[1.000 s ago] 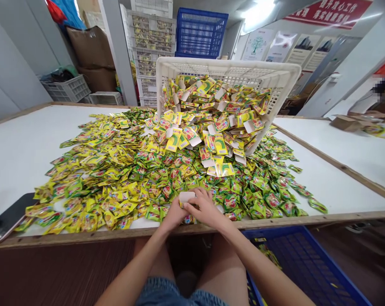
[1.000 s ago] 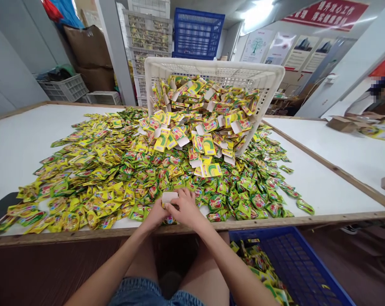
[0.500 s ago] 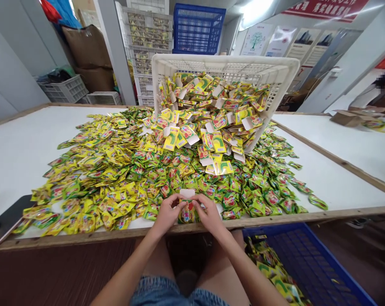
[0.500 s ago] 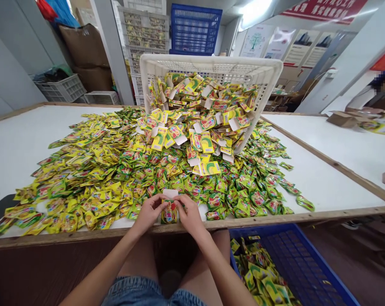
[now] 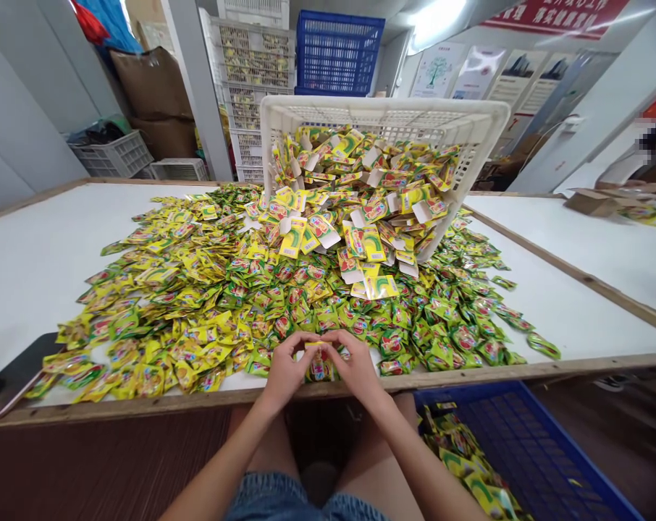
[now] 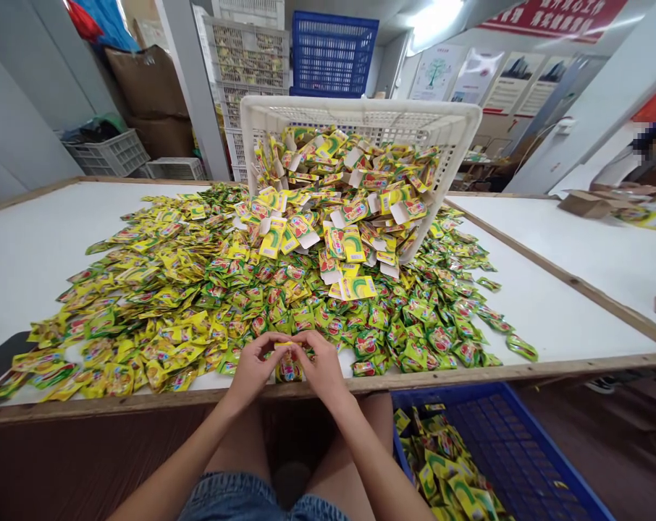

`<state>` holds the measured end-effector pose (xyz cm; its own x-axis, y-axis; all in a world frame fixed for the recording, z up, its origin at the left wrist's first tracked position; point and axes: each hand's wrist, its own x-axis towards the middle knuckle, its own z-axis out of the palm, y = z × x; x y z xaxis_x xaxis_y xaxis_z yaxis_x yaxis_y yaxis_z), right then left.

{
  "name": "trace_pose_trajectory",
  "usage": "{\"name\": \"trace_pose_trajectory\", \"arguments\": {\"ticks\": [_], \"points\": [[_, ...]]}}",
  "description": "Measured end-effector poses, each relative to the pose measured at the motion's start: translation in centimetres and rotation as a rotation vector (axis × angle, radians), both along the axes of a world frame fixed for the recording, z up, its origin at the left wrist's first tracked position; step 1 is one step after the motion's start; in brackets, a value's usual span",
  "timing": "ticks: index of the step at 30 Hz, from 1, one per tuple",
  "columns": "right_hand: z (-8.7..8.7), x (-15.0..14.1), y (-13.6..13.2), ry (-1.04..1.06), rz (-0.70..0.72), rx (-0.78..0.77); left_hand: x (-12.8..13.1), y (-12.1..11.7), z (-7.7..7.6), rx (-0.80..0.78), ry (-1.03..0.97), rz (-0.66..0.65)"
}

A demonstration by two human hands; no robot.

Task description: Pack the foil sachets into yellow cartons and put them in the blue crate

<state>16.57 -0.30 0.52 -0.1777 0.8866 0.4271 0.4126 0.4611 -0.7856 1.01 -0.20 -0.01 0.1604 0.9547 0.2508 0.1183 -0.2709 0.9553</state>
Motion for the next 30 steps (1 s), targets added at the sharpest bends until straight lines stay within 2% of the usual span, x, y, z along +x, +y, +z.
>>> {"name": "trace_pose_trajectory", "arguments": {"ticks": [4,8,14,17,19,22,24,25,26,28,30], "points": [[0.1,-0.2,0.8,-0.066,-0.039,-0.012,0.3,0.5,0.0,-0.040,0.000,0.036],[0.2,0.2,0.9,-0.069,-0.012,-0.043,0.3,0.8,-0.3,-0.056,-0.017,0.044],[-2.1,-0.7,-0.3,0.077,0.009,-0.085,0.0,0.3,-1.6,-0.082,-0.081,0.005],[-1.8,-1.0,-1.0,0.103,-0.021,-0.077,-0.2,-0.1,-1.7,-0.083,-0.082,-0.008],[-0.5,0.5,-1.9,0.082,-0.112,-0.033,-0.4,-0.3,-1.7,-0.089,-0.148,-0.013],[1.6,6.3,-4.0,-0.098,-0.367,-0.016,-0.6,-0.2,-1.6,-0.122,-0.268,0.024],[2.3,11.3,-5.6,-0.471,-0.563,-0.135,-0.4,-0.1,-1.6,-0.141,-0.265,0.053],[2.2,13.4,-6.1,-0.695,-0.695,-0.221,-0.3,0.0,-1.6,-0.146,-0.239,0.053],[2.0,15.1,-6.4,-0.843,-0.764,-0.304,-0.1,0.0,-1.6,-0.145,-0.205,0.044],[1.3,16.4,-6.0,-0.902,-0.731,-0.330,0.2,-0.1,-1.6,-0.128,-0.125,0.017],[0.6,15.2,-4.3,-0.814,-0.609,-0.152,0.3,-0.2,-1.7,-0.101,-0.061,0.007]]}}
